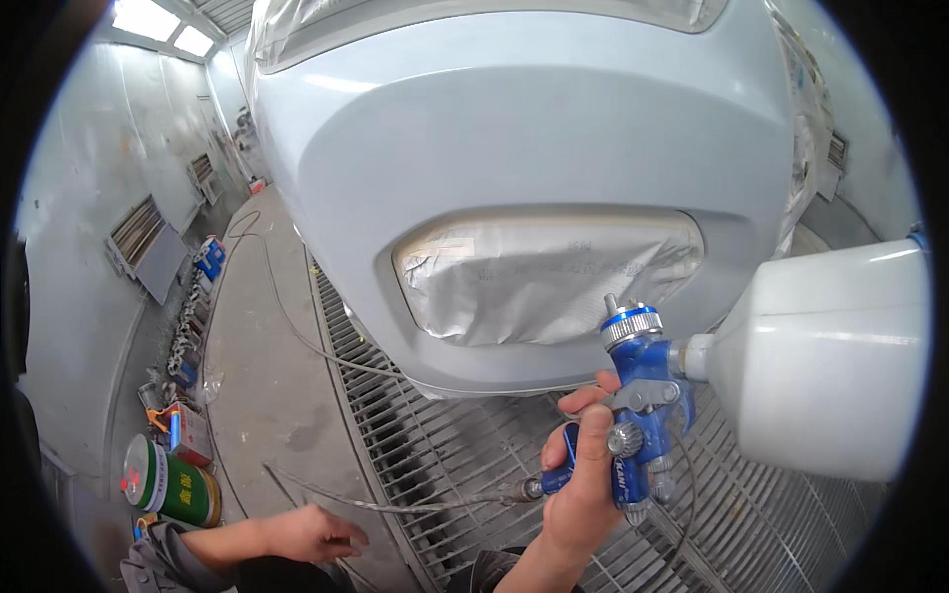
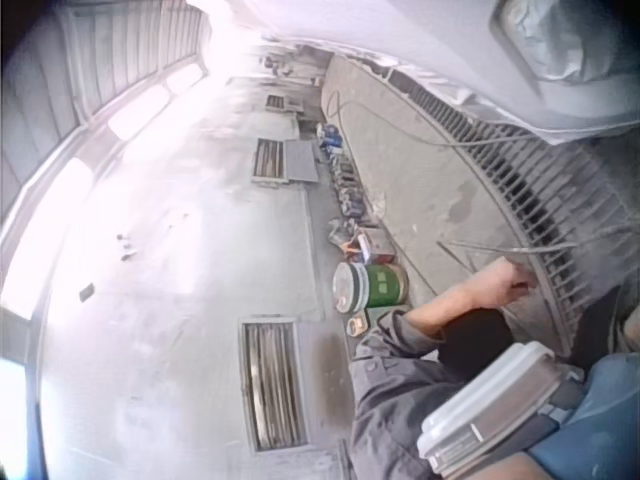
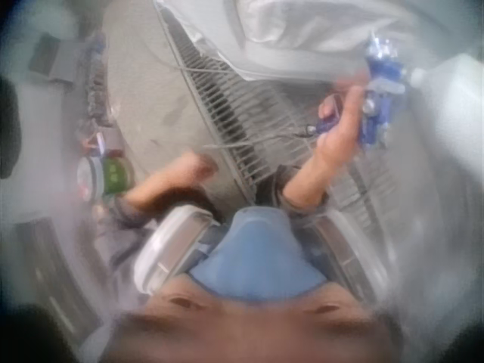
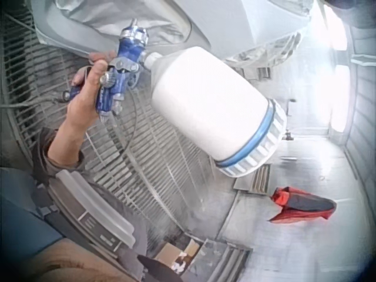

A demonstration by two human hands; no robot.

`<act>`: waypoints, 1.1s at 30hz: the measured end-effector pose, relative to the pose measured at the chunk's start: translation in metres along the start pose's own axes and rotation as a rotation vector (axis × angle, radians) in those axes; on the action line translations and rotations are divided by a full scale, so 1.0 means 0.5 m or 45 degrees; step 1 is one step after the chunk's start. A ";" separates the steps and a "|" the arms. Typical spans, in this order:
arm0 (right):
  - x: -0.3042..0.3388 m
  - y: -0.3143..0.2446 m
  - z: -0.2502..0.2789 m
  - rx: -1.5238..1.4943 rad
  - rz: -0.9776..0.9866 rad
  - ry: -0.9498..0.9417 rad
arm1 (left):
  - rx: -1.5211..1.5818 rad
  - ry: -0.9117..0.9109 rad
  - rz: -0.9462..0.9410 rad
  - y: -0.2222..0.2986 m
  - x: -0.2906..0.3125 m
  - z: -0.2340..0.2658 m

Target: The person uses a spray gun to apply white paint to the rear of a car in a paint booth. The car is masked with newspaper and tape. The person moves the spray gun in steady passes across the trunk and bumper areas.

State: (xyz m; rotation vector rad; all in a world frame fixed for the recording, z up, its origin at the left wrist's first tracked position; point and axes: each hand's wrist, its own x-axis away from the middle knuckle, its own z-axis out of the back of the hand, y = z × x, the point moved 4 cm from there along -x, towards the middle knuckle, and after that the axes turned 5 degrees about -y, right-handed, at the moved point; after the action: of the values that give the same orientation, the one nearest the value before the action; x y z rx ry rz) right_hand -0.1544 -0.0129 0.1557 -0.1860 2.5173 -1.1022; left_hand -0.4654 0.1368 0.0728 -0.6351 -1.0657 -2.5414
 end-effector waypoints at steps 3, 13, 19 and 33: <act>-0.002 0.000 0.006 0.099 0.014 -0.048 | -0.015 0.271 -0.231 0.075 -0.031 0.120; 0.003 -0.012 0.002 0.151 -0.097 -0.165 | -1.475 1.307 -0.694 0.295 -0.084 0.377; 0.007 -0.023 -0.004 0.172 -0.081 -0.118 | -1.871 1.339 -0.626 0.288 -0.143 0.389; 0.014 -0.010 -0.021 0.175 -0.067 -0.113 | -1.887 1.409 -0.620 0.266 -0.170 0.417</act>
State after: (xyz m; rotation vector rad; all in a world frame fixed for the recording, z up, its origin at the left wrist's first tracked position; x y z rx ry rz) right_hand -0.1649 -0.0112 0.1637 -0.2584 2.3615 -1.2545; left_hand -0.2765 0.2089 0.2383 0.8825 1.2249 -2.8895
